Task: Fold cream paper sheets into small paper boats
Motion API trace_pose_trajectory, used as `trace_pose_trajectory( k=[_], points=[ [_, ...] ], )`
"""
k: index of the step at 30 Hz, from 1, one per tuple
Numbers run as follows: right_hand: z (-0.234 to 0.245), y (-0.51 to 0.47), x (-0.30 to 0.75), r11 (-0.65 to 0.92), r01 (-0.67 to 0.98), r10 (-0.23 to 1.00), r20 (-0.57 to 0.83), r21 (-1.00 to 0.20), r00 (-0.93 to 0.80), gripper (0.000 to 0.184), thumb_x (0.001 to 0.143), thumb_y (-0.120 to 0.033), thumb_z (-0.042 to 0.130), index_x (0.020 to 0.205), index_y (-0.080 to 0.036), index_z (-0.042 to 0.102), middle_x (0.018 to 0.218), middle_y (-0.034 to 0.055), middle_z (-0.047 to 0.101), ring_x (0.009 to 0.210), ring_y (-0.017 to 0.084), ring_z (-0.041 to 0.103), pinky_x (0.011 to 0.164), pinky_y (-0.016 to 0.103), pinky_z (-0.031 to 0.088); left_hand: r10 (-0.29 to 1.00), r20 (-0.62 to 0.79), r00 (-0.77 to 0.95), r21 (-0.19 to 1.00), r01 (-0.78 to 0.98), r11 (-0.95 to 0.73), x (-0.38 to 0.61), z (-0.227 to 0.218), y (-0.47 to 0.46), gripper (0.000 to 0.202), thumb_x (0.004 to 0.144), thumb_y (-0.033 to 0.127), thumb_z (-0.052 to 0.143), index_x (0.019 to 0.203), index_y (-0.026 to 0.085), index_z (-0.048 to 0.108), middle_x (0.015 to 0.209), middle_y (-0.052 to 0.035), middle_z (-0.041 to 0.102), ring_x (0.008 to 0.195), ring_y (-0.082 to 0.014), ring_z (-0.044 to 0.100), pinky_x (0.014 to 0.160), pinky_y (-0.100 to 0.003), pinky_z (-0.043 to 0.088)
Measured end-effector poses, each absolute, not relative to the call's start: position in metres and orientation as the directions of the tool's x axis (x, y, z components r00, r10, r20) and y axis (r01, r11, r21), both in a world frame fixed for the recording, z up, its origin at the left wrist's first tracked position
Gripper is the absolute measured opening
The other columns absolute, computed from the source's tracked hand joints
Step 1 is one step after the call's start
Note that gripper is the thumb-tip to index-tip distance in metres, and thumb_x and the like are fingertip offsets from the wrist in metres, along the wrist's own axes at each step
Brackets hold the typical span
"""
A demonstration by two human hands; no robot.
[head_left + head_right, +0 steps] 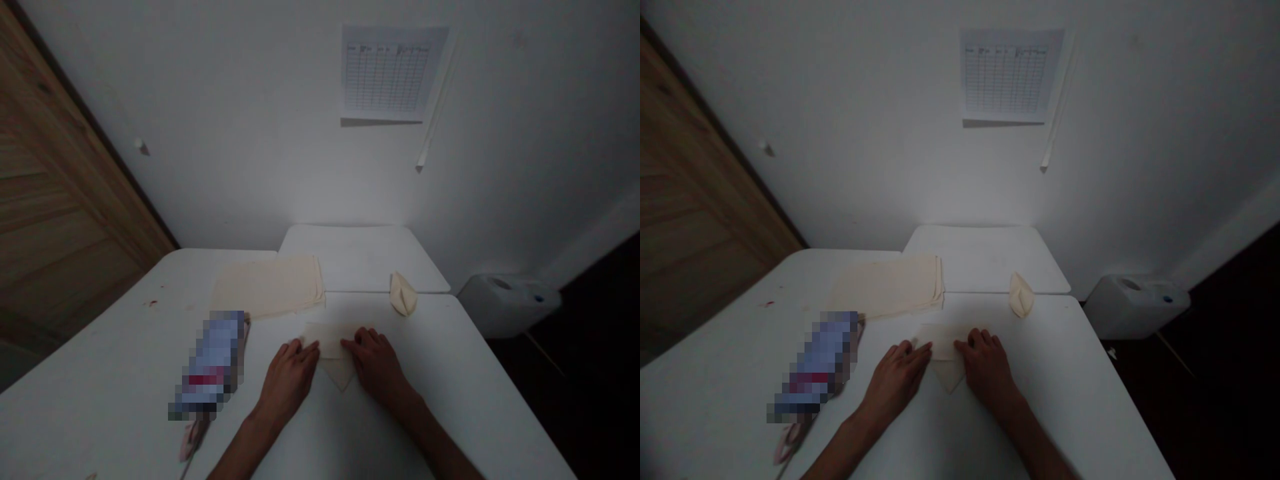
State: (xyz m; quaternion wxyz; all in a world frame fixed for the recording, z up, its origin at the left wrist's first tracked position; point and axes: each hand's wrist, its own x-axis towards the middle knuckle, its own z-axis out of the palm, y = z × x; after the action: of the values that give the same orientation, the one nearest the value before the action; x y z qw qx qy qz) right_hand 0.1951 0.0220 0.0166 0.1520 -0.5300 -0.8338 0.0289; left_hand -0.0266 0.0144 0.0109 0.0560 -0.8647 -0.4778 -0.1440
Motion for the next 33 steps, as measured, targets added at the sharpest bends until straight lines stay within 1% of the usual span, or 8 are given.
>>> trace_pose_trajectory(
  k=[7, 10, 16, 22, 25, 28, 31, 33],
  points=[
    [0.018, 0.022, 0.194, 0.424, 0.881, 0.903, 0.18, -0.21, -0.391, 0.036, 0.09, -0.014, 0.049, 0.12, -0.032, 0.06, 0.103, 0.0055, 0.057, 0.095, 0.021, 0.049, 0.083, 0.033, 0.036, 0.85, 0.297, 0.435, 0.021, 0.887, -0.462, -0.035, 0.009, 0.008, 0.026, 0.095, 0.02, 0.046, 0.115, 0.021, 0.061, 0.117, -0.0031, 0.066, 0.089, -0.0244, 0.055, 0.075, -0.039, 0.046],
    [0.019, 0.022, 0.195, 0.419, 0.882, 0.906, 0.169, -0.217, -0.389, 0.037, 0.09, -0.014, 0.049, 0.121, -0.031, 0.06, 0.104, 0.0062, 0.057, 0.096, 0.022, 0.049, 0.084, 0.033, 0.036, 0.852, 0.301, 0.429, 0.014, 0.891, -0.453, -0.034, 0.01, 0.007, 0.025, 0.095, 0.02, 0.045, 0.114, 0.022, 0.062, 0.12, -0.0021, 0.065, 0.09, -0.0245, 0.056, 0.075, -0.039, 0.047],
    [0.019, 0.022, 0.195, 0.418, 0.879, 0.906, 0.169, -0.231, -0.387, 0.038, 0.088, -0.013, 0.049, 0.12, -0.031, 0.06, 0.104, 0.0063, 0.057, 0.096, 0.022, 0.049, 0.083, 0.033, 0.036, 0.856, 0.329, 0.398, -0.01, 0.908, -0.418, -0.035, 0.013, 0.003, 0.024, 0.094, 0.023, 0.046, 0.112, 0.02, 0.062, 0.118, -0.0041, 0.066, 0.094, -0.027, 0.058, 0.075, -0.041, 0.047],
    [0.019, 0.021, 0.195, 0.418, 0.878, 0.905, 0.192, -0.234, -0.38, 0.038, 0.088, -0.013, 0.049, 0.119, -0.031, 0.06, 0.104, 0.0062, 0.057, 0.095, 0.021, 0.049, 0.084, 0.033, 0.035, 0.863, 0.365, 0.35, -0.008, 0.928, -0.373, -0.039, 0.015, 0.0, 0.024, 0.093, 0.029, 0.047, 0.106, 0.018, 0.064, 0.116, -0.008, 0.066, 0.096, -0.0302, 0.058, 0.079, -0.047, 0.048],
    [0.018, 0.022, 0.194, 0.421, 0.879, 0.903, 0.191, -0.223, -0.384, 0.037, 0.089, -0.013, 0.049, 0.119, -0.031, 0.06, 0.102, 0.0061, 0.057, 0.094, 0.021, 0.049, 0.083, 0.033, 0.035, 0.842, 0.427, 0.329, -0.001, 0.932, -0.363, -0.04, 0.012, -0.001, 0.027, 0.093, 0.029, 0.046, 0.108, 0.015, 0.063, 0.117, -0.0119, 0.065, 0.099, -0.0322, 0.058, 0.082, -0.051, 0.048],
    [0.018, 0.022, 0.194, 0.427, 0.88, 0.9, 0.195, -0.21, -0.39, 0.036, 0.09, -0.014, 0.048, 0.119, -0.031, 0.06, 0.102, 0.0061, 0.057, 0.095, 0.021, 0.049, 0.082, 0.033, 0.034, 0.79, 0.484, 0.376, 0.012, 0.9, -0.436, -0.036, 0.008, -0.001, 0.032, 0.093, 0.024, 0.041, 0.116, 0.012, 0.06, 0.127, -0.0142, 0.06, 0.109, -0.0326, 0.056, 0.09, -0.052, 0.048],
    [0.018, 0.021, 0.194, 0.422, 0.887, 0.901, 0.197, -0.188, -0.387, 0.035, 0.09, -0.014, 0.049, 0.118, -0.031, 0.06, 0.102, 0.0056, 0.057, 0.095, 0.021, 0.049, 0.082, 0.032, 0.034, 0.748, 0.387, 0.54, 0.069, 0.791, -0.607, -0.025, 0.006, 0.001, 0.039, 0.095, 0.022, 0.039, 0.132, 0.014, 0.049, 0.144, -0.0109, 0.044, 0.13, -0.0283, 0.043, 0.103, -0.046, 0.043],
    [0.018, 0.021, 0.193, 0.425, 0.889, 0.899, 0.193, -0.169, -0.393, 0.035, 0.089, -0.014, 0.05, 0.119, -0.031, 0.059, 0.102, 0.0053, 0.057, 0.095, 0.021, 0.049, 0.082, 0.032, 0.034, 0.731, 0.308, 0.609, 0.125, 0.736, -0.665, -0.016, 0.006, 0.002, 0.045, 0.096, 0.024, 0.039, 0.14, 0.016, 0.039, 0.148, -0.0092, 0.038, 0.136, -0.0256, 0.035, 0.107, -0.044, 0.041]
  ],
)
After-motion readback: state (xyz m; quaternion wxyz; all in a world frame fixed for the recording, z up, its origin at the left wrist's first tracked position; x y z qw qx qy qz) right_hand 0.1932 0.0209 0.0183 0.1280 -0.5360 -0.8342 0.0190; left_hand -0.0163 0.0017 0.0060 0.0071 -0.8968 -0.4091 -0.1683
